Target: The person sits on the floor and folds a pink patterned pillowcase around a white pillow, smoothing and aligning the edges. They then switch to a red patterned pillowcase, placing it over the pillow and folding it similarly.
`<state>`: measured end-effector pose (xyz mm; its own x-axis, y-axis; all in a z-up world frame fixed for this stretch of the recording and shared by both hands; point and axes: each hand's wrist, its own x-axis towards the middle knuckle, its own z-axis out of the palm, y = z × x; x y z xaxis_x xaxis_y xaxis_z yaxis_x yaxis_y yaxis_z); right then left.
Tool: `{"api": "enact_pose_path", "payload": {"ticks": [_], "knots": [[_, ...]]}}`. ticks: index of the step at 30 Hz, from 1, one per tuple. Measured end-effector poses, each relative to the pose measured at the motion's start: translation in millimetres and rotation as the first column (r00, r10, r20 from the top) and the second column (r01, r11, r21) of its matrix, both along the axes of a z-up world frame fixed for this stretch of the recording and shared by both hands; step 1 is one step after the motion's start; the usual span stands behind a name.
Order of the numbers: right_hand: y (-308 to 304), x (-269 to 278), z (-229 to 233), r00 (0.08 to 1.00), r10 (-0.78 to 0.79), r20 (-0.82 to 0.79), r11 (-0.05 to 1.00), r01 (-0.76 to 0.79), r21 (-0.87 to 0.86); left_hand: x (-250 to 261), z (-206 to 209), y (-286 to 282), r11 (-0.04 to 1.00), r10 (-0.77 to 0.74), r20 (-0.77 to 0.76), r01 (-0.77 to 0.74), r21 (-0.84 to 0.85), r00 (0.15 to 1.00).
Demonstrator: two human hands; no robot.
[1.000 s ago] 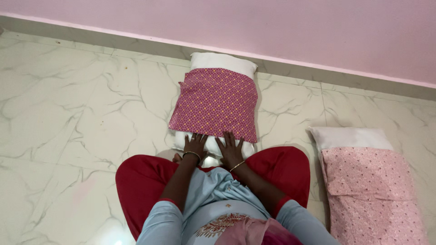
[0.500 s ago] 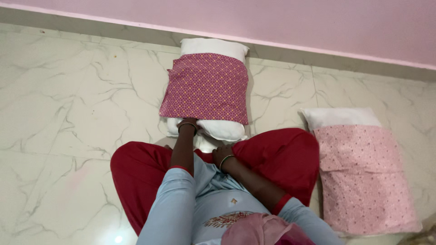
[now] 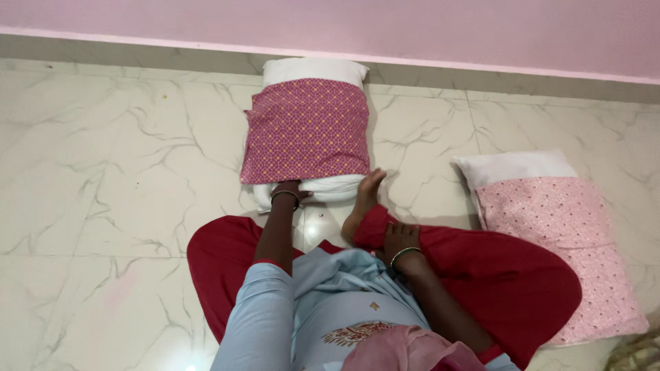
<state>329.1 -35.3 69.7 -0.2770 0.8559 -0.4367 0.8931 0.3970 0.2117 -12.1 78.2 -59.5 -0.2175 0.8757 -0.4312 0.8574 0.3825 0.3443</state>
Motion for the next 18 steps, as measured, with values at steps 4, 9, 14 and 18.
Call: {"api": "enact_pose_path", "payload": {"ticks": [4, 9, 14, 18], "knots": [[-25, -10, 48, 0.97, -0.056, -0.238, 0.994, 0.032, -0.106, 14, -1, -12, 1.0, -0.02, -0.128, 0.019, -0.01, 0.992], [-47, -16, 63, 0.953, 0.038, -0.299, 0.959, -0.118, -0.257, 28, -1, -43, 0.987, -0.133, -0.245, 0.15, 0.053, 0.96], [-32, -9, 11, 0.927, 0.062, -0.369, 0.976, -0.133, -0.17, 49, 9, -82, 0.948, -0.123, -0.225, 0.182, 0.261, 0.967], [-9, -25, -33, 0.868, 0.083, -0.489, 0.957, -0.207, -0.204, 56, 7, -87, 0.919, -0.134, -0.152, 0.18, 0.351, 0.979]]}}
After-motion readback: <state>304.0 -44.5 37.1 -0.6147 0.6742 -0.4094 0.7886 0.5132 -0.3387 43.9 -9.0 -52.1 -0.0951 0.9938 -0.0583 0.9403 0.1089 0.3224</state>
